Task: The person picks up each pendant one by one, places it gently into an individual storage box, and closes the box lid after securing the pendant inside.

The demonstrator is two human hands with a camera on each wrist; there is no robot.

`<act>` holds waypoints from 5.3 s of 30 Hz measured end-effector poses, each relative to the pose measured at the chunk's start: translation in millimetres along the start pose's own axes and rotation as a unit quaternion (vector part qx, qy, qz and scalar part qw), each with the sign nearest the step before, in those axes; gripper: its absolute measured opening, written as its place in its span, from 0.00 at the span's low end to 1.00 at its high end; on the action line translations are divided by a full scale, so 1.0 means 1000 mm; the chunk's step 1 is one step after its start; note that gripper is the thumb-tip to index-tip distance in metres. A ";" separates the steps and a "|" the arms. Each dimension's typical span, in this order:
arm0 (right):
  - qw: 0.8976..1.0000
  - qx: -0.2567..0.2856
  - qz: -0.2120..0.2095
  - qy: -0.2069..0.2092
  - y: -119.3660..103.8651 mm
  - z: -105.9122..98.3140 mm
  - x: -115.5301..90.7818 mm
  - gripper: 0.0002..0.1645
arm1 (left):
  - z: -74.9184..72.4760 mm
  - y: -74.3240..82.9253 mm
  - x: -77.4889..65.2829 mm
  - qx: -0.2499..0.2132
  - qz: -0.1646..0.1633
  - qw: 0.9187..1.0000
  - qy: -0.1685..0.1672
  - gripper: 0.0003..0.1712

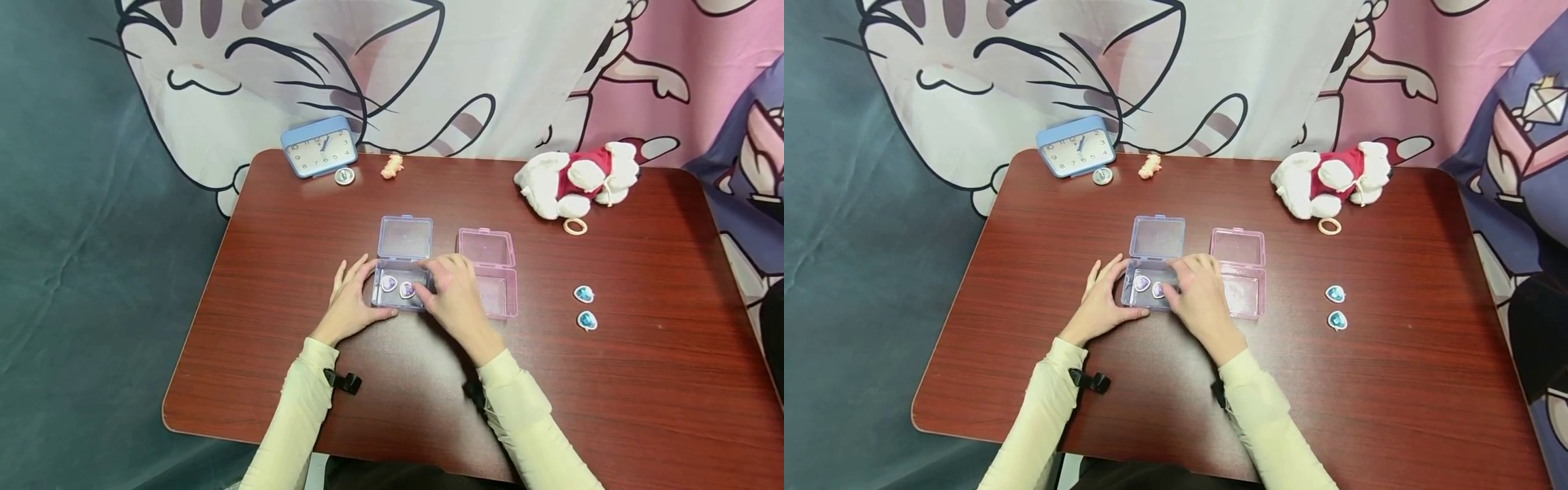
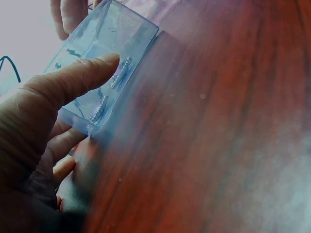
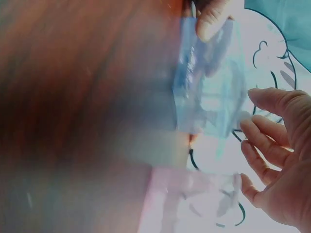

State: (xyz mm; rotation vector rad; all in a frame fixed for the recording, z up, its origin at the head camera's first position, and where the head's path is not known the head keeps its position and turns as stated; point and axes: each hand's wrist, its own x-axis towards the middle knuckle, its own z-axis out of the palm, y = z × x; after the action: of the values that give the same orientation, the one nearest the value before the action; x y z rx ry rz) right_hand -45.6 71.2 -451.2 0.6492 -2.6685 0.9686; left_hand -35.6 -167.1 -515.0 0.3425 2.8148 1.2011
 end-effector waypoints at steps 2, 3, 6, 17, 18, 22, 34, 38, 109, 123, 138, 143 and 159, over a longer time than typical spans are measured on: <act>1.000 0.003 -0.001 0.018 0.004 -0.009 -0.003 0.23 | 0.001 0.000 0.001 0.005 0.003 1.000 0.000 0.62; 1.000 0.003 -0.001 0.029 0.007 -0.013 -0.004 0.23 | 0.001 0.001 0.001 0.007 0.005 1.000 0.001 0.61; 0.998 0.004 0.012 0.057 0.017 -0.026 -0.010 0.21 | 0.002 0.002 0.001 0.009 0.004 1.000 0.002 0.62; 0.989 -0.011 0.097 0.114 0.072 -0.071 -0.039 0.20 | 0.003 0.008 0.002 0.011 0.003 1.000 -0.004 0.62; 0.987 -0.012 0.106 0.118 0.077 -0.075 -0.042 0.20 | 0.003 0.008 0.002 0.011 0.003 1.000 -0.005 0.61; 0.981 -0.020 0.148 0.121 0.096 -0.091 -0.055 0.20 | 0.003 0.009 0.002 0.007 0.001 1.000 -0.007 0.62; 0.960 -0.048 0.268 0.069 0.135 -0.120 -0.090 0.32 | -0.007 0.007 -0.005 -0.027 -0.014 0.999 -0.025 0.67; 0.953 -0.049 0.294 0.047 0.142 -0.123 -0.096 0.34 | -0.016 0.015 -0.013 -0.048 -0.039 0.998 -0.025 0.72; 0.948 -0.064 0.304 0.071 0.163 -0.120 -0.113 0.23 | 0.118 0.116 0.020 -0.160 0.020 0.987 0.003 0.71; 0.958 -0.066 0.271 0.073 0.163 -0.118 -0.109 0.19 | 0.118 0.117 0.020 -0.146 0.006 0.989 0.012 0.66; 0.968 -0.067 0.226 0.082 0.157 -0.114 -0.099 0.17 | 0.117 0.120 0.020 -0.149 -0.004 0.989 0.010 0.64; 0.970 -0.067 0.214 0.090 0.153 -0.113 -0.094 0.18 | 0.117 0.121 0.019 -0.142 -0.010 0.990 0.006 0.64; 0.973 -0.056 0.192 0.112 0.138 -0.106 -0.086 0.18 | 0.118 0.119 0.017 -0.115 -0.007 0.993 0.014 0.64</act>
State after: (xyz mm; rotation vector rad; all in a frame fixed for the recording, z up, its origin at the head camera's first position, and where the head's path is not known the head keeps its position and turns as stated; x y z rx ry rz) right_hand -29.9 262.3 -477.5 -0.0074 -2.6659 0.9068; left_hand -13.8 -0.4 -511.3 0.2906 2.6574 1.5187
